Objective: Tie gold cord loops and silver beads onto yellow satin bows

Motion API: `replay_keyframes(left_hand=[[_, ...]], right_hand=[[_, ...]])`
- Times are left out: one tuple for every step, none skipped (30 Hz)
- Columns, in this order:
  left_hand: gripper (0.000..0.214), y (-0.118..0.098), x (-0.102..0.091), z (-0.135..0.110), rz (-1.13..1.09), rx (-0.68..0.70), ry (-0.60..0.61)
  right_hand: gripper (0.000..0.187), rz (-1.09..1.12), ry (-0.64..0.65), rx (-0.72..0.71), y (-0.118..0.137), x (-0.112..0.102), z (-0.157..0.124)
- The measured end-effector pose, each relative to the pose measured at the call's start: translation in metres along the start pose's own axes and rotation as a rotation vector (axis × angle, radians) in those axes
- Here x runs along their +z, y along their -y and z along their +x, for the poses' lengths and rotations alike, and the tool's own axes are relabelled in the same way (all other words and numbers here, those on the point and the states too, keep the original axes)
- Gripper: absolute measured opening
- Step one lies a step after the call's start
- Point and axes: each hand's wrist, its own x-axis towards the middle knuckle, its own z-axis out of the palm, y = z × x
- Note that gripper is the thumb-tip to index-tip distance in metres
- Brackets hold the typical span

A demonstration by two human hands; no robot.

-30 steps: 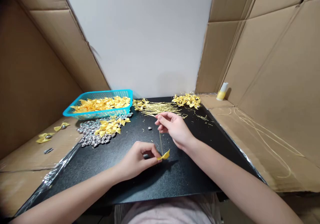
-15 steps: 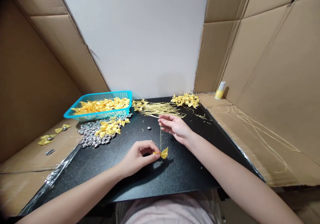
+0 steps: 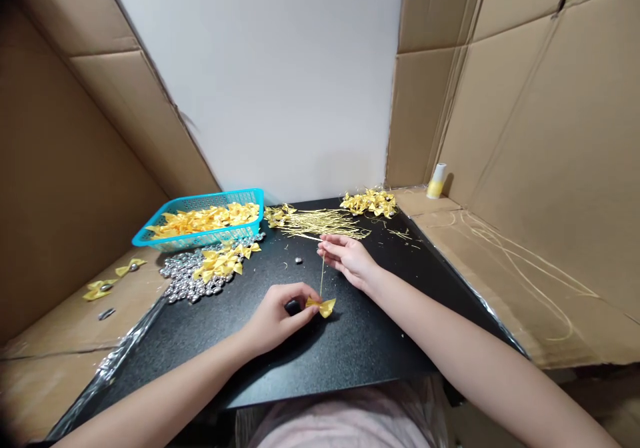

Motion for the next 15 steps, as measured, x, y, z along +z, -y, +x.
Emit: replay_keyframes(left_hand=[[0.014,0.002,0.0,0.001,0.022,-0.033,-0.034],[0.016,0.004,-0.001,0.002,0.059,-0.065,-0.076],[0.017,0.007,-0.002,0.003,0.11,-0.091,-0.121],[0.019,0.009,-0.003,0.004,0.165,-0.111,-0.162],[0.02,0.011,-0.004,0.006,0.213,-0.125,-0.19],[0.021,0.013,-0.005,0.007,0.247,-0.133,-0.205],[0.022,0.015,-0.006,0.008,0.266,-0.141,-0.209],[0.022,0.016,-0.007,0.009,0.273,-0.147,-0.206],[0.021,0.017,-0.008,0.009,0.275,-0.151,-0.201],[0.02,0.017,-0.008,0.01,0.274,-0.153,-0.194],[0.018,0.018,-0.008,0.01,0.271,-0.156,-0.185],[0.017,0.018,-0.008,0.01,0.267,-0.157,-0.179],[0.015,0.018,-0.008,0.01,0.26,-0.156,-0.172],[0.014,0.018,-0.008,0.01,0.253,-0.153,-0.168],[0.013,0.018,-0.008,0.01,0.246,-0.15,-0.165]], right_hand=[[0.017,-0.001,0.0,-0.005,0.0,0.0,0.001],[0.017,-0.004,0.0,-0.01,-0.001,-0.001,0.002],[0.016,-0.007,-0.001,-0.015,-0.001,-0.002,0.003],[0.016,-0.012,-0.001,-0.018,-0.002,-0.002,0.004],[0.017,-0.018,0.0,-0.02,-0.002,-0.003,0.005],[0.017,-0.024,0.002,-0.021,-0.003,-0.003,0.005],[0.018,-0.031,0.006,-0.02,-0.004,-0.003,0.006],[0.018,-0.037,0.011,-0.017,-0.005,-0.003,0.006],[0.018,-0.043,0.018,-0.014,-0.005,-0.003,0.005],[0.018,-0.047,0.025,-0.011,-0.006,-0.003,0.005],[0.019,-0.049,0.032,-0.01,-0.006,-0.003,0.005],[0.02,-0.05,0.038,-0.01,-0.005,-0.002,0.004],[0.021,-0.049,0.044,-0.01,-0.005,-0.002,0.003],[0.021,-0.047,0.049,-0.012,-0.004,-0.002,0.003],[0.022,-0.044,0.055,-0.015,-0.003,-0.001,0.002]])
